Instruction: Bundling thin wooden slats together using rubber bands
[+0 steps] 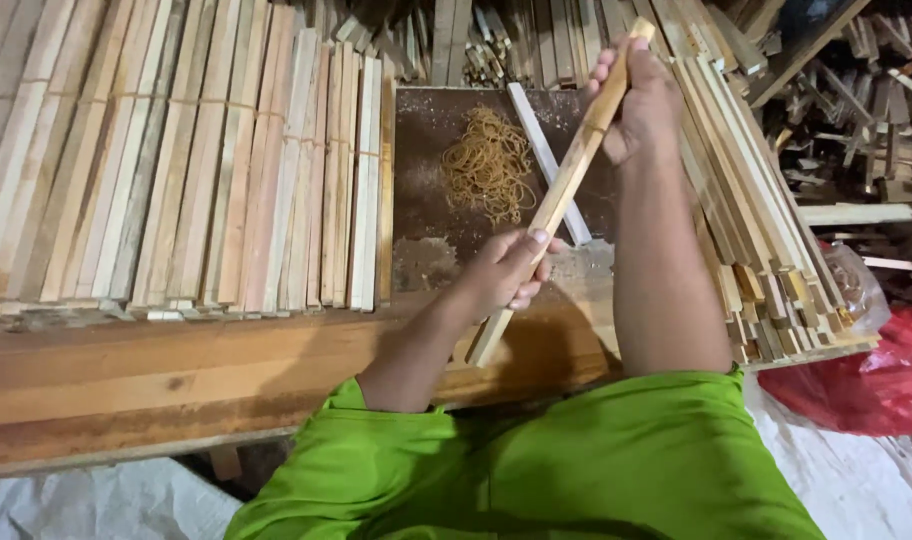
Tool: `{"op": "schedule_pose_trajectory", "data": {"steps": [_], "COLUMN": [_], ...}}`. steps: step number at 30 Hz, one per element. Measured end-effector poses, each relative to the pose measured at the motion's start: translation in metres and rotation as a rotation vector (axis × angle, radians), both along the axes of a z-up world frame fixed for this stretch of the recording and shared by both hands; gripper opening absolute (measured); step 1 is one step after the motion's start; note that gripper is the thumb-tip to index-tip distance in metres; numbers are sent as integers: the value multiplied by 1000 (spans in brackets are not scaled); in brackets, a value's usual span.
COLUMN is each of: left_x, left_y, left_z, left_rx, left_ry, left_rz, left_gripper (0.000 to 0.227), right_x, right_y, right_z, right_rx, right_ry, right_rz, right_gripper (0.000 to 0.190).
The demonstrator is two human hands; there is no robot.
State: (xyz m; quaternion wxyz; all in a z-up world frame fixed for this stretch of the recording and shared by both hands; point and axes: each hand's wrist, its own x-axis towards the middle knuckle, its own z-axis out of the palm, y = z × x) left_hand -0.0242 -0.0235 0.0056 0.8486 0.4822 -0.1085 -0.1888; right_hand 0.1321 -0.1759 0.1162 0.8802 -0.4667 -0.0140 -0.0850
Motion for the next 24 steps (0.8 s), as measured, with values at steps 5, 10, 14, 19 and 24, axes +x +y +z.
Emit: {"op": "schedule_pose_trajectory", "data": {"steps": [5,10,14,19,24], "left_x": [11,25,13,11,26], "left_y": [1,-6,-6,-2,-8], "left_z": [-12,-41,-20,-14,-38], "left_rx": [-46,-61,-83,-92,-127], "left_ry": [122,127,154,114,165], "left_rz": [90,118,109,113,174], "left_gripper": [29,28,26,25,21], "right_x": [-47,-86,-85,-102,-107], "right_y": [35,47,35,37,45], "right_z": [-43,-83,-48,-39,-75], "right_rx": [-225,-106,-83,-167,-125], "right_ry": [70,212,179,106,111], "right_rz": [197,230,282,284,340], "right_gripper": [22,33,43,35,27]}}
